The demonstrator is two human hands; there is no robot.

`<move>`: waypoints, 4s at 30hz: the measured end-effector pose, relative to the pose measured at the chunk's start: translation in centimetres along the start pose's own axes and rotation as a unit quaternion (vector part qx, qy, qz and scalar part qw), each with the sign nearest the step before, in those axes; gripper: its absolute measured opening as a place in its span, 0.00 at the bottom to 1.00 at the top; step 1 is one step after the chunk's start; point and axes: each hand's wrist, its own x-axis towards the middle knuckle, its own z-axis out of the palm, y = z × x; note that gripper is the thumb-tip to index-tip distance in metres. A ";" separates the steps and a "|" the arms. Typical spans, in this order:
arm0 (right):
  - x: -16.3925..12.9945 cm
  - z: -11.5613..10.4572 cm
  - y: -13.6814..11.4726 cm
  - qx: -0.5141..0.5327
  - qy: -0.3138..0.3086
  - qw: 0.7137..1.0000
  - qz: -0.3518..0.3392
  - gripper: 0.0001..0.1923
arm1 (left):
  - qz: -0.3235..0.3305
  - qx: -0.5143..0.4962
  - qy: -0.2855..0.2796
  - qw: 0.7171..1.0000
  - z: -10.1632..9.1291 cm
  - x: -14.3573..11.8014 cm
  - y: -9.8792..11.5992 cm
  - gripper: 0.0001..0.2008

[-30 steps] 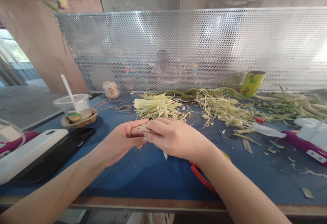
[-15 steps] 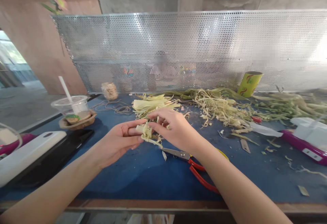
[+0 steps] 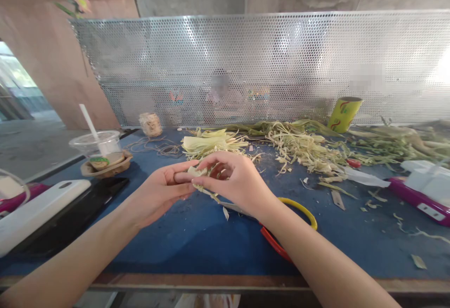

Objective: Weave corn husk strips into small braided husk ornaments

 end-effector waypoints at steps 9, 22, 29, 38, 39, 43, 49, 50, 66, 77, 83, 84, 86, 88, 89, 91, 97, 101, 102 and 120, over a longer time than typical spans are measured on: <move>-0.1 0.0 0.3 0.029 -0.003 1.000 0.007 0.06 | 0.003 -0.014 0.017 1.000 -0.2 0.1 -0.3 0.42; -0.2 0.2 0.2 0.030 -0.018 0.999 -0.001 0.07 | 0.030 0.017 0.020 0.999 -0.3 0.5 -0.6 0.48; -0.1 0.5 0.4 0.066 0.010 0.998 -0.009 0.07 | 0.084 0.026 0.044 0.995 -0.3 0.4 -0.7 0.54; 0.5 0.4 0.1 0.166 0.027 0.986 0.010 0.10 | 0.181 0.044 0.044 0.982 -0.1 0.0 -0.6 0.52; 0.4 0.4 0.0 0.166 0.030 0.986 0.004 0.11 | 0.194 0.056 0.054 0.978 -0.1 -0.1 -0.6 0.52; 0.1 0.7 0.0 0.110 0.066 0.991 -0.035 0.09 | 0.192 0.100 0.085 0.973 -0.1 -0.2 -0.6 0.49; -0.3 1.0 0.1 -0.083 0.112 0.976 -0.165 0.09 | 0.196 0.154 0.134 0.959 0.1 -0.6 -0.4 0.54; -0.3 1.0 0.1 -0.106 0.112 0.972 -0.176 0.09 | 0.196 0.162 0.137 0.957 0.1 -0.6 -0.4 0.54; 0.2 0.9 0.8 0.049 0.085 0.994 -0.041 0.08 | 0.182 0.141 0.083 0.970 -0.1 -0.4 -0.4 0.52; 0.7 0.6 0.3 0.219 0.055 0.973 0.043 0.16 | 0.067 0.015 0.021 0.997 0.1 -0.4 0.0 0.42; 0.5 0.4 0.0 0.160 0.005 0.984 0.076 0.18 | 0.090 0.020 0.043 0.995 0.3 -0.3 0.0 0.44; 0.5 0.4 0.1 0.143 0.006 0.987 0.076 0.18 | 0.089 0.018 0.046 0.995 0.3 -0.3 0.1 0.44; 0.5 0.3 0.1 0.109 0.006 0.991 0.074 0.18 | 0.088 0.011 0.049 0.995 0.4 -0.2 0.1 0.44; 0.4 0.2 0.0 0.079 0.001 0.994 0.072 0.16 | 0.084 0.005 0.049 0.995 0.4 -0.2 0.1 0.44; 0.3 0.2 -0.1 0.072 -0.005 0.995 0.073 0.16 | 0.081 0.002 0.050 0.995 0.3 -0.2 0.1 0.43; 0.2 0.3 -0.2 0.075 -0.017 0.995 0.068 0.21 | 0.073 -0.003 0.055 0.996 0.3 -0.2 0.1 0.42; 0.0 1.0 0.2 0.054 0.025 0.997 0.049 0.23 | 0.096 0.015 0.054 0.994 0.1 -0.1 -0.2 0.44; 0.2 0.8 0.2 0.068 0.052 0.995 0.060 0.19 | 0.100 0.069 0.060 0.991 0.0 -0.1 -0.4 0.45; 0.3 0.7 0.2 0.076 0.056 0.994 0.064 0.18 | 0.091 0.076 0.059 0.991 0.0 -0.2 -0.4 0.45; 0.3 0.1 -0.1 0.141 0.051 0.987 0.065 0.13 | 0.107 0.116 -0.001 0.987 0.1 -0.6 -0.4 0.48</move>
